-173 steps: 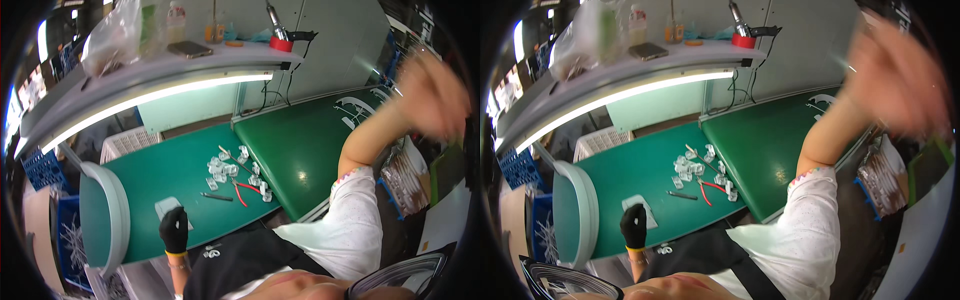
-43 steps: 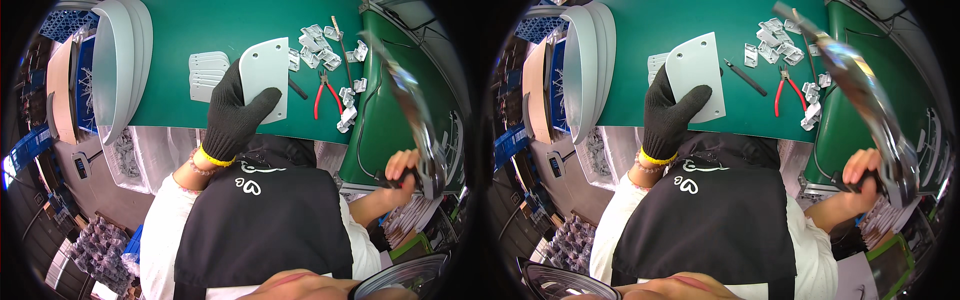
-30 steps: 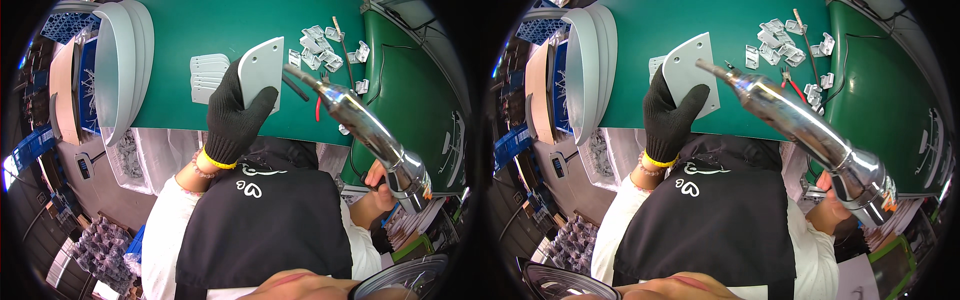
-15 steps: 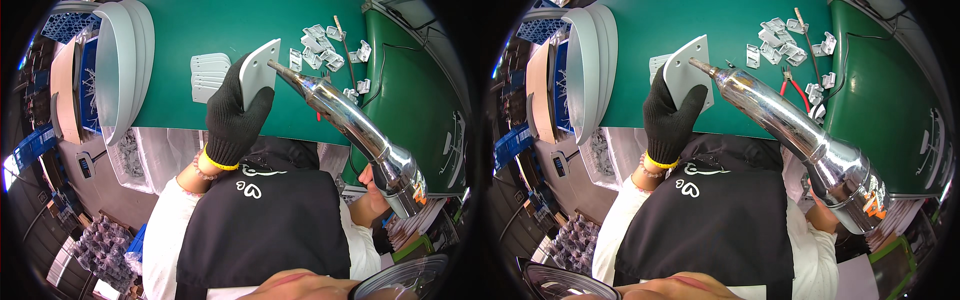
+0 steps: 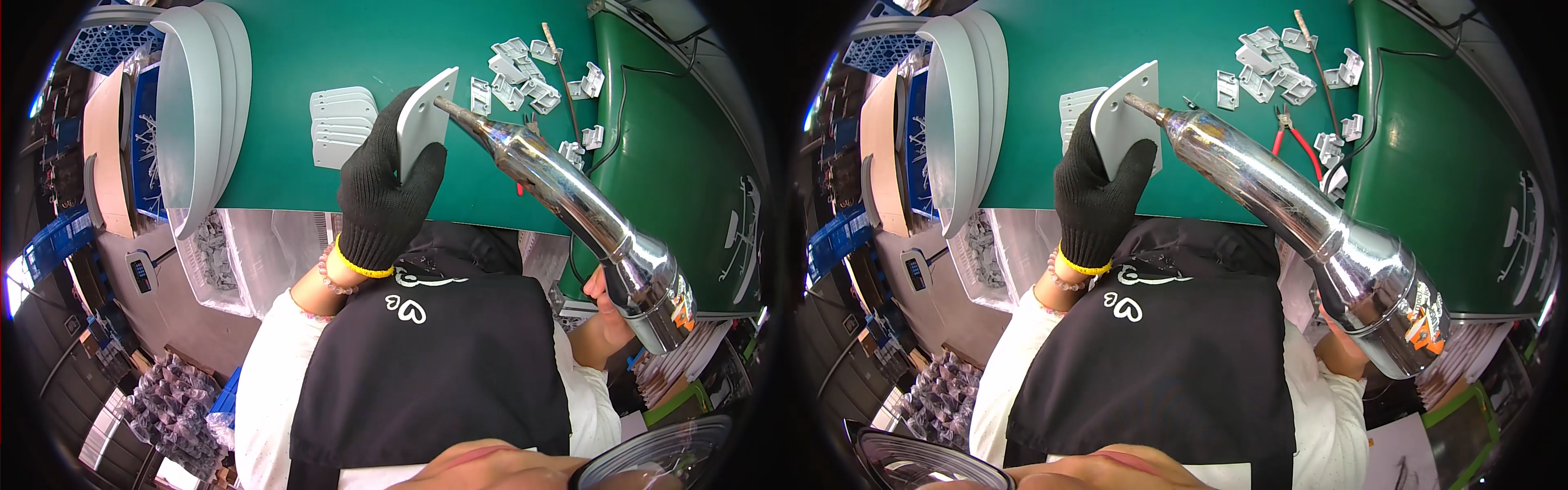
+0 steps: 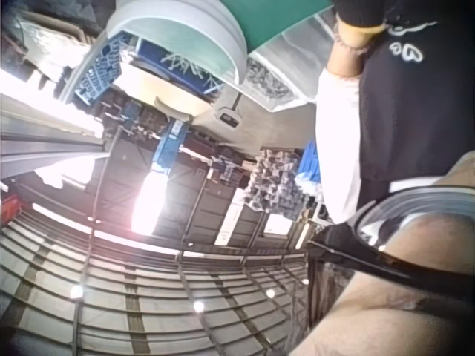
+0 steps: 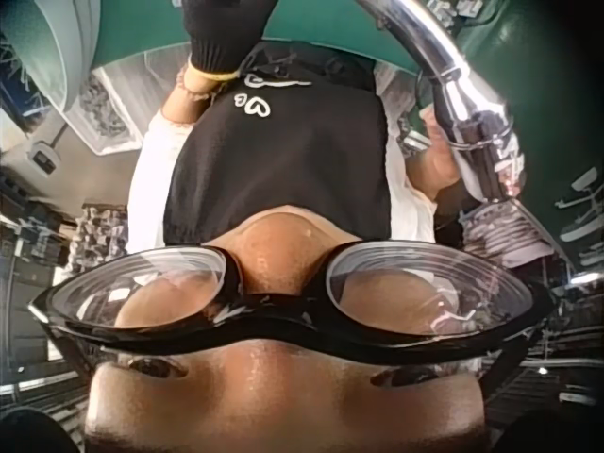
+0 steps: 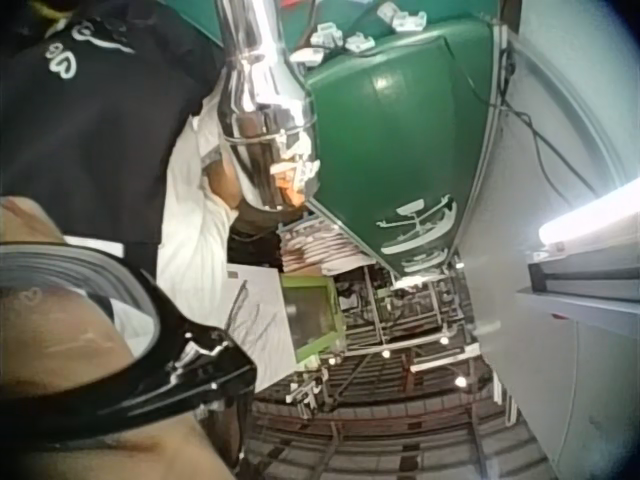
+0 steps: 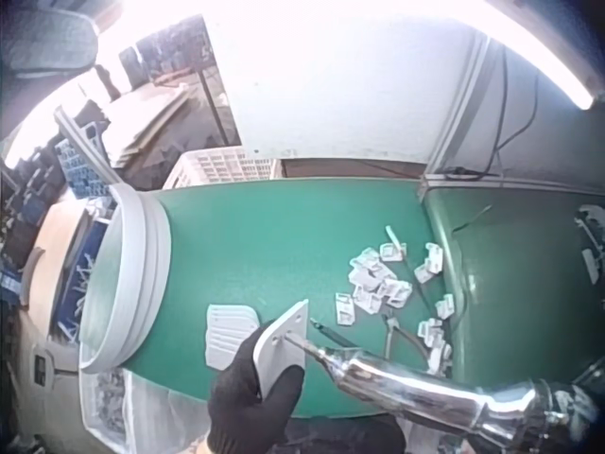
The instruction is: Assembling plastic components, trimming excess material with nippers, and using a heat gun for finishing.
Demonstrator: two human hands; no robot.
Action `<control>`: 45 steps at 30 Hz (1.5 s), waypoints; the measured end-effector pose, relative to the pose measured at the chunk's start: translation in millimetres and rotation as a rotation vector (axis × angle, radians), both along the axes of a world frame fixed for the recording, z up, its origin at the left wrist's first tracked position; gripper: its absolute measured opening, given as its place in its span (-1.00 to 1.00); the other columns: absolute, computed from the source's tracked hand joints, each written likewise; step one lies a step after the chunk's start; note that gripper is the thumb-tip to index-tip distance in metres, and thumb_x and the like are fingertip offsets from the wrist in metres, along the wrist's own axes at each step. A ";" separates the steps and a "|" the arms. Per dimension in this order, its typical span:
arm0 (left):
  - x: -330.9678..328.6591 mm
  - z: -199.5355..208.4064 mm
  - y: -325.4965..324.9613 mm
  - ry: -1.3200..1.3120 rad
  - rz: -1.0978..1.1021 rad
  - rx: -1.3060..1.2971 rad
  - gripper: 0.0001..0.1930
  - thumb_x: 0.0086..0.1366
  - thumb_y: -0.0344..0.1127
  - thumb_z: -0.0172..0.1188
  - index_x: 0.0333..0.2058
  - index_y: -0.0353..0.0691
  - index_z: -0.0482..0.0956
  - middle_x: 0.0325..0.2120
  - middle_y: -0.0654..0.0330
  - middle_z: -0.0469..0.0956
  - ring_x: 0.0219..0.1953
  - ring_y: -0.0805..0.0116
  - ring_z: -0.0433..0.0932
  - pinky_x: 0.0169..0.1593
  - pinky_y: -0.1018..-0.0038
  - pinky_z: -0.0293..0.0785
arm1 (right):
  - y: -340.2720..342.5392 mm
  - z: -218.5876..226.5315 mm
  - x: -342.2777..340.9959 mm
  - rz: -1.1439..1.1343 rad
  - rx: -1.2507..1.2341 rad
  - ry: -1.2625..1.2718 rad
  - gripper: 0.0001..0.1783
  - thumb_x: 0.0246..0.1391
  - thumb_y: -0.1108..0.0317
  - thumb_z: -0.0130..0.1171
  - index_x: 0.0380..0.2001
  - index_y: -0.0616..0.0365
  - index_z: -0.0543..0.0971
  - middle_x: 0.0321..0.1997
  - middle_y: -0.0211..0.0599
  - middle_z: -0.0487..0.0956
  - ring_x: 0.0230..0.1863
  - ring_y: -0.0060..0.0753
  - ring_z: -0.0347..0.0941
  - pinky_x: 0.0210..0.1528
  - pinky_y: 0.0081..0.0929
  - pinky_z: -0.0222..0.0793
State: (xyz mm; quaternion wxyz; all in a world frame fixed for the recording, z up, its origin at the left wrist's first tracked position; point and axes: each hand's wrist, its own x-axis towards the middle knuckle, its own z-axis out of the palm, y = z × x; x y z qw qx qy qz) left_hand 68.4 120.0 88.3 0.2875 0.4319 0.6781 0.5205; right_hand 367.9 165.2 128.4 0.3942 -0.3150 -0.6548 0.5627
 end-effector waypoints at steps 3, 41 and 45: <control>0.4 -3.4 -4.7 -0.004 0.010 -0.013 -0.48 0.15 -0.47 0.23 0.13 -0.25 0.44 -0.18 -0.01 0.63 -0.22 0.33 0.63 -0.12 0.41 0.54 | -0.6 -7.9 1.4 0.007 0.022 0.034 -0.77 0.04 0.28 0.34 -0.39 0.24 0.59 -0.55 -0.19 0.51 -0.59 -0.41 0.43 -0.55 -0.48 0.43; -0.1 -0.8 -4.6 0.071 -0.001 -0.014 -0.49 0.15 -0.49 0.22 0.12 -0.24 0.44 -0.18 0.01 0.63 -0.20 0.28 0.64 -0.13 0.41 0.55 | -3.9 -6.7 18.8 -0.030 -0.089 -0.043 -0.69 -0.01 0.27 0.38 -0.37 0.30 0.55 -0.53 -0.19 0.51 -0.54 -0.36 0.42 -0.52 -0.45 0.39; -10.2 7.3 -0.1 -0.414 -0.015 -0.051 -0.53 0.16 -0.49 0.23 0.09 -0.32 0.44 -0.19 0.11 0.63 -0.24 0.38 0.62 -0.17 0.47 0.55 | -7.4 3.0 18.1 -0.258 -0.649 -0.154 -0.58 0.08 0.06 0.27 -0.51 0.24 0.48 -0.56 -0.29 0.41 -0.51 -0.42 0.34 -0.43 -0.52 0.24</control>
